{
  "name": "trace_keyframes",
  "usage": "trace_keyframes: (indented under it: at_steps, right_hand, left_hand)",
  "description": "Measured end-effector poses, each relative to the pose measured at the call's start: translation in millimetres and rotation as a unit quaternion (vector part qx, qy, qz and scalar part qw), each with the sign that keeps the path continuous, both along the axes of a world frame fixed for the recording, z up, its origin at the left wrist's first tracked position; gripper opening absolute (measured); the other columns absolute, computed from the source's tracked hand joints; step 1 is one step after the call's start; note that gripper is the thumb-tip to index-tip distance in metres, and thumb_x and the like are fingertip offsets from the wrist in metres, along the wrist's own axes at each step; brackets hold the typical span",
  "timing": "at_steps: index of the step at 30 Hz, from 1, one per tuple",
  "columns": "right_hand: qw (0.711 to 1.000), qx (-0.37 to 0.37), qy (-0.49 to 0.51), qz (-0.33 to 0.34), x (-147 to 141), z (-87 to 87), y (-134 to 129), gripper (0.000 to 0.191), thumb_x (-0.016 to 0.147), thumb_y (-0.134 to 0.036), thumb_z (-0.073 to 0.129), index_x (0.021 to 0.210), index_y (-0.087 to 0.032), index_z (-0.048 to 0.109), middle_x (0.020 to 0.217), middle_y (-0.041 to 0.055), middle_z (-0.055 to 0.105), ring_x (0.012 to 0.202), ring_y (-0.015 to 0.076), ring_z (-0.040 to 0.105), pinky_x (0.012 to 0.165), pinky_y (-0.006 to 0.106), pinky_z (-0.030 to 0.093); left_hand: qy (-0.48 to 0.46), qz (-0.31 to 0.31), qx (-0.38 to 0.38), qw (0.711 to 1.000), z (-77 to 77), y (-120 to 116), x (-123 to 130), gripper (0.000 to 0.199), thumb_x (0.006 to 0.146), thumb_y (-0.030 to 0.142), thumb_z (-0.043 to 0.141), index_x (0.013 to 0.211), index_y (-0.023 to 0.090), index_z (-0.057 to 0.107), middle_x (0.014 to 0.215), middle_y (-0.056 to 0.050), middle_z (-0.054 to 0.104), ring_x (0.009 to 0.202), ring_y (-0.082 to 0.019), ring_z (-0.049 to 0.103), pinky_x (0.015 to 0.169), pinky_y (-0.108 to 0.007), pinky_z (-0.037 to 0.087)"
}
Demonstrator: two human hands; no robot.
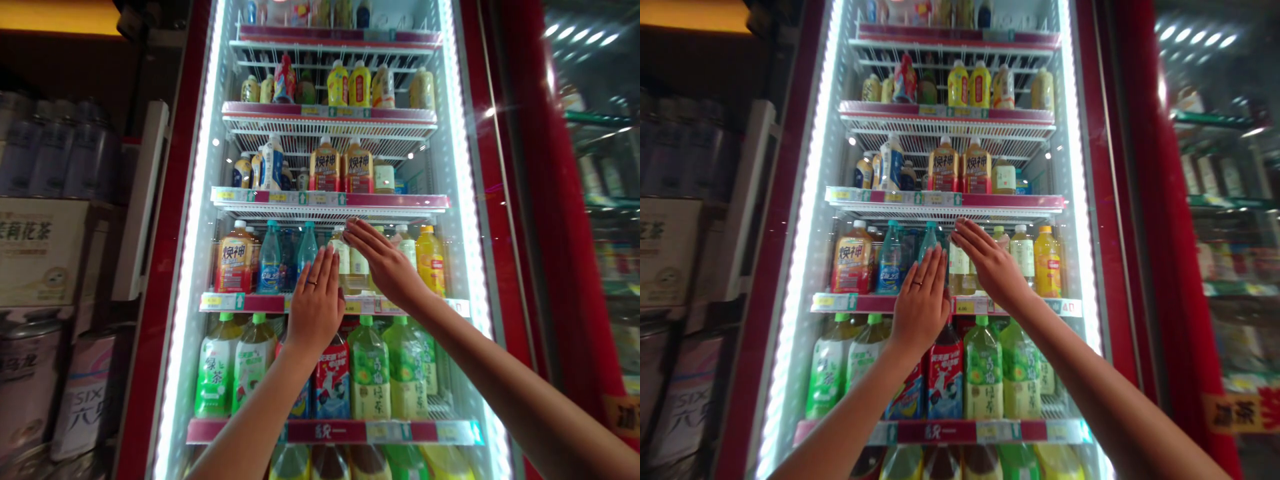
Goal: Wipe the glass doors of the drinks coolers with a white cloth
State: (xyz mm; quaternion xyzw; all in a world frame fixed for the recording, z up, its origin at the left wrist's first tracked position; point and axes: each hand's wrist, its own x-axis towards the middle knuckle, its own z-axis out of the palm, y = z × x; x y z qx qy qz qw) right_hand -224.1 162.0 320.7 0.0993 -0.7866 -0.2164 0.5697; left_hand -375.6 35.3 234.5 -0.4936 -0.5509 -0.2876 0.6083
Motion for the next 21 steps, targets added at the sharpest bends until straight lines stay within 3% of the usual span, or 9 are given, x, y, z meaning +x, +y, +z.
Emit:
trace_keyframes:
  at_steps: [3,9,14,17,21]
  right_hand:
    - [1.000,0.002,-0.010,-0.007,12,-4.2,6,0.089,0.099,0.006,0.039,0.170,-0.046,0.031,0.173,-0.0106,0.042,0.163,0.0232,0.038,0.135,0.053,0.042]
    - [0.999,-0.018,0.034,-0.001,2,14.9,5,0.087,0.099,0.005,0.039,0.170,-0.044,0.031,0.173,-0.0109,0.043,0.164,0.0242,0.037,0.137,0.054,0.039]
    - [1.000,-0.006,-0.011,-0.010,11,3.6,7,0.090,0.098,0.005,0.038,0.172,-0.044,0.025,0.175,-0.0104,0.040,0.165,0.0231,0.034,0.136,0.054,0.040]
    - [1.000,-0.014,0.011,-0.017,26,-1.3,20,0.090,0.098,0.005,0.037,0.172,-0.045,0.026,0.175,-0.0108,0.040,0.164,0.0242,0.036,0.136,0.056,0.041]
    - [0.996,-0.047,0.074,-0.019,26,8.0,29,0.089,0.096,0.005,0.038,0.170,-0.046,0.032,0.172,-0.0116,0.046,0.163,0.0272,0.039,0.135,0.059,0.040]
  left_hand:
    - [-0.005,-0.001,0.007,1.000,-0.4,0,3,0.091,0.107,0.019,0.042,0.171,0.016,-0.024,0.182,-0.008,0.018,0.168,-0.025,0.026,0.140,-0.049,0.028]
    - [-0.006,-0.015,0.005,1.000,10.0,7,18,0.094,0.104,0.018,0.046,0.173,0.012,-0.018,0.182,-0.011,0.019,0.170,-0.026,0.022,0.141,-0.049,0.026]
    - [-0.013,-0.021,-0.027,0.999,17.3,19,28,0.087,0.105,0.020,0.043,0.175,0.009,-0.008,0.182,-0.012,0.019,0.170,-0.024,0.018,0.142,-0.048,0.022]
    - [-0.014,-0.029,-0.039,0.999,15.0,24,29,0.088,0.106,0.020,0.042,0.174,0.011,-0.014,0.183,-0.010,0.014,0.171,-0.025,0.017,0.142,-0.049,0.020]
    - [-0.020,-0.032,-0.042,0.998,12.3,24,29,0.090,0.107,0.020,0.040,0.172,0.014,-0.021,0.183,-0.009,0.010,0.171,-0.024,0.015,0.143,-0.049,0.019]
